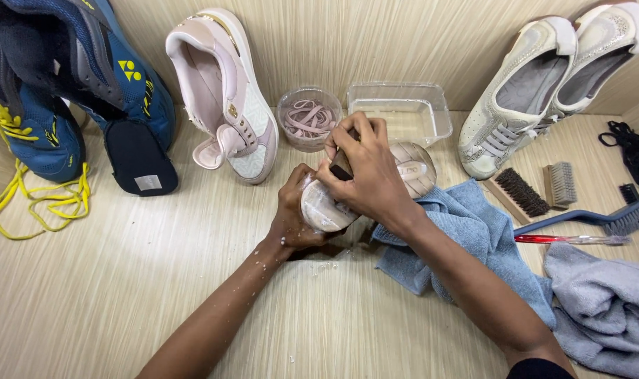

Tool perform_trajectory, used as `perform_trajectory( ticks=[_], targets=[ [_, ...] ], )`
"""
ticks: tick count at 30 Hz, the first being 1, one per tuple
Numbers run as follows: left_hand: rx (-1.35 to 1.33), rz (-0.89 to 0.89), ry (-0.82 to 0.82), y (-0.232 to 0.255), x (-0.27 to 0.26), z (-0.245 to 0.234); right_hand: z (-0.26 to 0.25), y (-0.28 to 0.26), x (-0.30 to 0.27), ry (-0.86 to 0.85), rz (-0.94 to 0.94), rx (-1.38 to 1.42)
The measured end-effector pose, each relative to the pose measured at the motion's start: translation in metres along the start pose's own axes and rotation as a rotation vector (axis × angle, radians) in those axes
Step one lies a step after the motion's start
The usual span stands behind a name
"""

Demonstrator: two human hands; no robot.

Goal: The person cleans the sole of a pink sneaker using a small brush, a cloth, and a larger blue brush. They repeatedly scrub the sole, wipe it with the cloth, and dip the brushes into a container of water to continue cleaning.

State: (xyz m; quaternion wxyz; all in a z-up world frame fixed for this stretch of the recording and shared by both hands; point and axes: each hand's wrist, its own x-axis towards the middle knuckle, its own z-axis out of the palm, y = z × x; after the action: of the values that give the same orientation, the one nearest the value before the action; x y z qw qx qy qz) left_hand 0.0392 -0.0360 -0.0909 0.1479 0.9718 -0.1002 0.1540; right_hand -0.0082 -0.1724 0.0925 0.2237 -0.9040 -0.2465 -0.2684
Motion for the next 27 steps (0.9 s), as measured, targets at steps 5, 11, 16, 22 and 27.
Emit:
perform_trajectory(
  ticks=[5, 11, 16, 22, 27],
  targets=[
    [-0.146, 0.063, 0.039, -0.012, -0.002, -0.001, 0.007, -0.059, -0.015, -0.121, -0.222, 0.075],
    [-0.328, 0.085, 0.038, -0.030, -0.040, 0.017, 0.007, -0.001, 0.007, 0.024, -0.041, 0.012],
    [-0.513, 0.144, 0.072, 0.020, -0.010, -0.040, 0.007, -0.033, -0.002, -0.115, -0.216, 0.103],
    [-0.684, 0.188, 0.106, 0.044, 0.000, -0.099, 0.003, -0.019, 0.003, -0.045, -0.026, 0.151],
    [-0.809, 0.247, 0.139, 0.030, 0.003, -0.105, 0.008, -0.016, 0.001, -0.089, -0.149, 0.082]
  ],
)
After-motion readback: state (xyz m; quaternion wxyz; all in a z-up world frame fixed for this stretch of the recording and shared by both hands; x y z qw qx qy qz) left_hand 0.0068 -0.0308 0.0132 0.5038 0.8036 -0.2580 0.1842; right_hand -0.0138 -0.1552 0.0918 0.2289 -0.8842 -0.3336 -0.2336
